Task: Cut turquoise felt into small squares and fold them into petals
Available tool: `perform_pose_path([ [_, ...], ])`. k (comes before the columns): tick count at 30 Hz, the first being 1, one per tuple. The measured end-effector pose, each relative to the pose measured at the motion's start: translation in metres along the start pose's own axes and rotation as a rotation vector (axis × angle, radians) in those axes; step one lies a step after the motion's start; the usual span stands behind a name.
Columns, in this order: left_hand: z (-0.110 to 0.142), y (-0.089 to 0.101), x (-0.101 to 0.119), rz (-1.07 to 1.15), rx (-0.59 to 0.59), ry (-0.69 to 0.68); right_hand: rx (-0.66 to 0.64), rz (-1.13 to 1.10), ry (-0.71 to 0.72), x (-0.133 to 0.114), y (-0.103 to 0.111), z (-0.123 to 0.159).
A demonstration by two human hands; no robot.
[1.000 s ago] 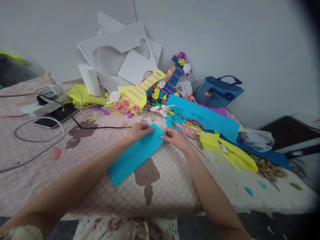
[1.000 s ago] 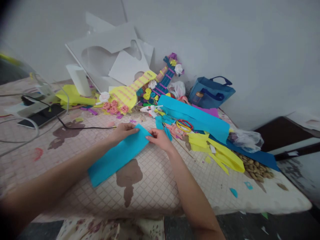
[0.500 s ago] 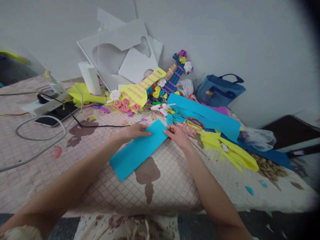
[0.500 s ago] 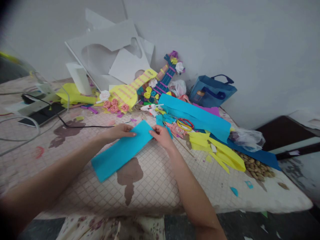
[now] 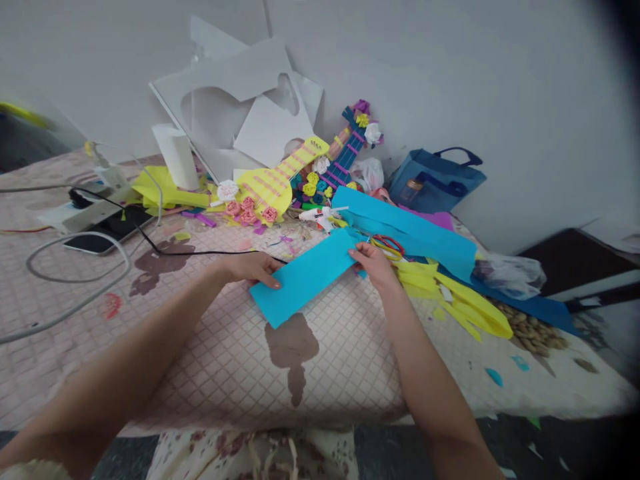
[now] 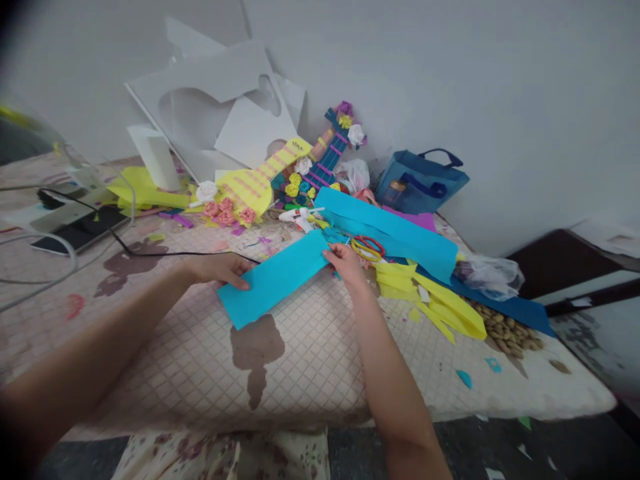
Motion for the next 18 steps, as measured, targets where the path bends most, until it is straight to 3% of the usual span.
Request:
perform_pose_path([
  [3,0.006,0.012,-0.002,-0.060,-0.018,0.012,0.014,-0.023,-0.012,0.000,0.001,0.000],
  [9,0.009,0.015,-0.003,0.017,-0.292,-0.096,-0.017,-0.062,-0.011,0.007,-0.008,-0.001],
  [12,0.004,0.014,-0.007,0.053,-0.281,-0.163,-0.013,-0.078,-0.007,0.009,-0.008,-0.002],
  [18,0.003,0.015,-0.007,0.087,-0.200,-0.169,0.021,-0.100,-0.023,0.009,-0.002,-0.004],
])
Point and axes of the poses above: each hand's wrist, its own z-axis away from the middle knuckle, its own y-axis out of the back of the hand, x = y × z, the point moved 1 cm from there along -z, towards the middle knuckle, and after that the axes turned 2 degrees about x, right-handed, at the moved point
